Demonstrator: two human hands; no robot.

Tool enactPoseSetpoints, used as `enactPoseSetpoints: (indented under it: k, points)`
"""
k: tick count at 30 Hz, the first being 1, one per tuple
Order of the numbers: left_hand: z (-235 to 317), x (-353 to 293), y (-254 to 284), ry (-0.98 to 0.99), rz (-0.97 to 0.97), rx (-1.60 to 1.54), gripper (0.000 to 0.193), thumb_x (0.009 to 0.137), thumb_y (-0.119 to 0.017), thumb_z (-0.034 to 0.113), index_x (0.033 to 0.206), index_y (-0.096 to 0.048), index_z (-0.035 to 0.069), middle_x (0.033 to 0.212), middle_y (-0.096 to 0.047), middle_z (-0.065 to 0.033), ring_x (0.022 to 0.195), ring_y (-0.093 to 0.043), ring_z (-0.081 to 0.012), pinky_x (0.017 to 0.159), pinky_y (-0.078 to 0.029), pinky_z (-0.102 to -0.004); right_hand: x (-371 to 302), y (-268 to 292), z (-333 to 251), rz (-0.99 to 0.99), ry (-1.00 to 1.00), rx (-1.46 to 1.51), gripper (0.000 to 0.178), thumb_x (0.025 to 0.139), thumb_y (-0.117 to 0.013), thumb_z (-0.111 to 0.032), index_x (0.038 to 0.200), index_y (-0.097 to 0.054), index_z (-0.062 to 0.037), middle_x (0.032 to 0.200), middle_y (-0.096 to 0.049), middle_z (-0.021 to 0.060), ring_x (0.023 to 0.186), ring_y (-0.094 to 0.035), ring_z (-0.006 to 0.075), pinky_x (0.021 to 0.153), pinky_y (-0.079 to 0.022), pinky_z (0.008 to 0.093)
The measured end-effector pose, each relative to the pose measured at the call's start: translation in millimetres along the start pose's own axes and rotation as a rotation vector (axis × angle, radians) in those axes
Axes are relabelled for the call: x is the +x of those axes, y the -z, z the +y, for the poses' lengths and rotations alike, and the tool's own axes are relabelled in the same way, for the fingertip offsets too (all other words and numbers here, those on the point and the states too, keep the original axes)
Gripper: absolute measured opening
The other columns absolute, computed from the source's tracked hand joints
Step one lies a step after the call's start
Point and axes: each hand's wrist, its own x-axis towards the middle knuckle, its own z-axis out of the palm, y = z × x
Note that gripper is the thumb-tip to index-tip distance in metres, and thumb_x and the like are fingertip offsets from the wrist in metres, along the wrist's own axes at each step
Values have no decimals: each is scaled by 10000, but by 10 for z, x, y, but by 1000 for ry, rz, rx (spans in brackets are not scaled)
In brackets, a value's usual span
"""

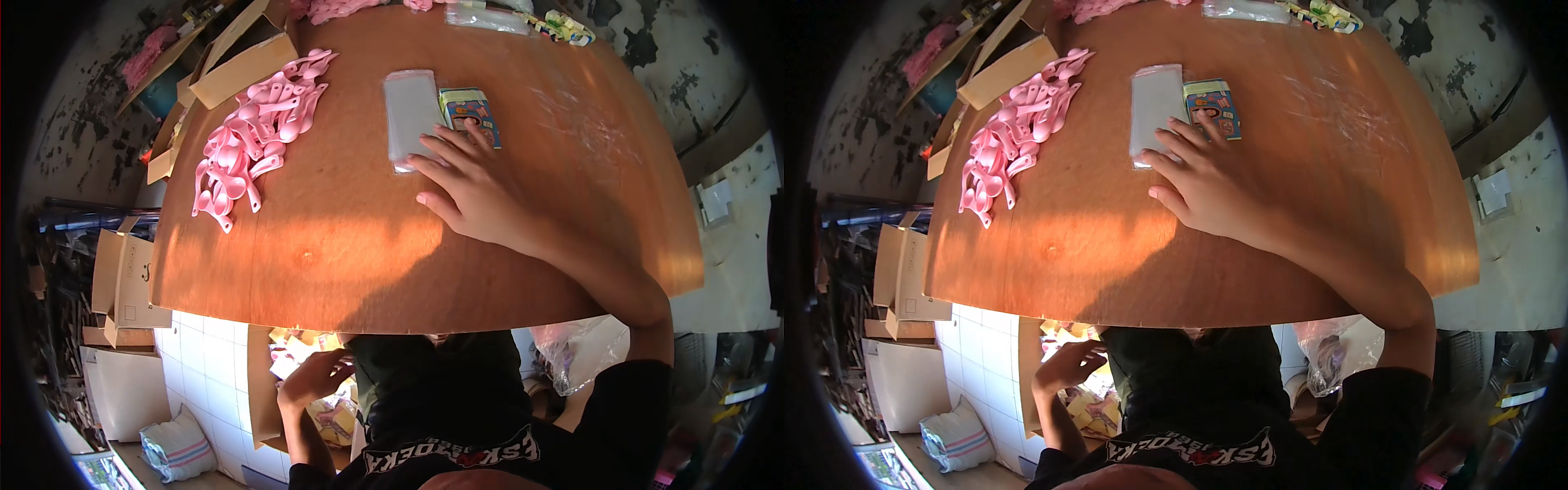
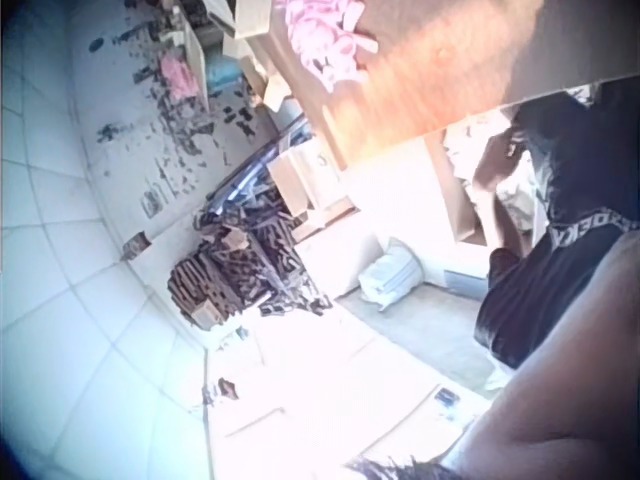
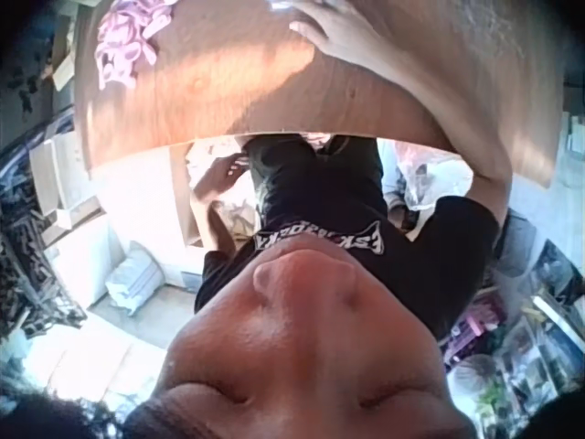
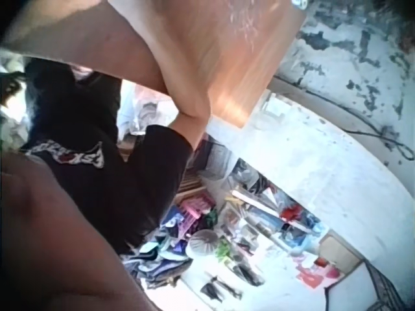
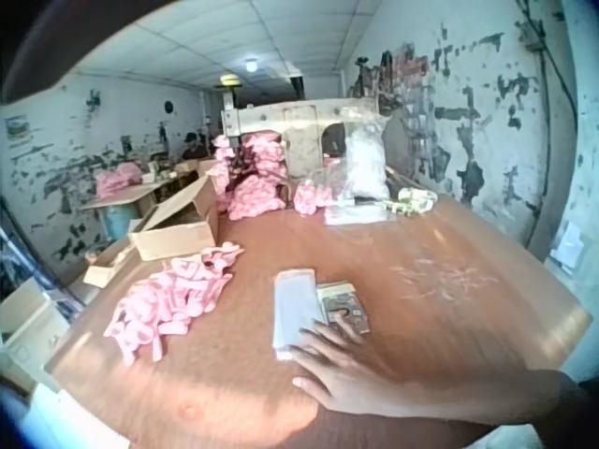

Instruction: The person places a yellow sticky note and a pink plastic spoon into small clear plastic bags one at a time. They seal each bag and set it aside on the table. The process is repeated continuously throughout the clip.

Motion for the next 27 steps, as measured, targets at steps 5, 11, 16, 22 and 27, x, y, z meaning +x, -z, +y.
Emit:
enactPoseSetpoints:
  k: [5,11,16,22,27]
  points:
    - [1363,-349,569,-867,31,143,294,850,-711,138,1138,-669,96,813,-694,-95,666,-665,-253,569,-513,-340,14,-136,27,-117,26,-201,484,914,-560,-403,1205,-613,-19,1272,-570,148,1308,-423,326,1118,-151,621]
    - [1980,738,1231,-1000,555,232,271,819,-679,10,1089,-652,12,977,-673,-131,879,-658,-293,737,-525,-334,-39,7,15,-109,-49,-278,539,916,-555,-378,1266,-551,32,1352,-532,139,1340,-400,302,1105,-150,641]
    - [1741,1631,1327,-909,790,151,444,771,-558,-112,1200,-565,2,1160,-613,-161,1059,-614,-300,828,-513,-340,2,32,-4,-52,-73,-189,550,884,-599,-313,1305,-507,28,1386,-492,169,1333,-407,330,1077,-210,648]
    - [1644,1745,1288,-932,712,313,588,682,-527,-129,1243,-539,47,1069,-613,-148,977,-598,-327,885,-471,-403,17,14,39,-2,-103,-79,558,860,-615,-241,1331,-486,30,1407,-472,175,1333,-412,338,1089,-206,629]
    - [1622,1766,1276,-908,686,463,593,678,-565,-74,1254,-493,48,1018,-614,-153,976,-588,-344,974,-410,-450,24,80,-4,59,-20,-117,518,850,-620,-205,1303,-519,26,1394,-491,160,1322,-432,322,1101,-196,617]
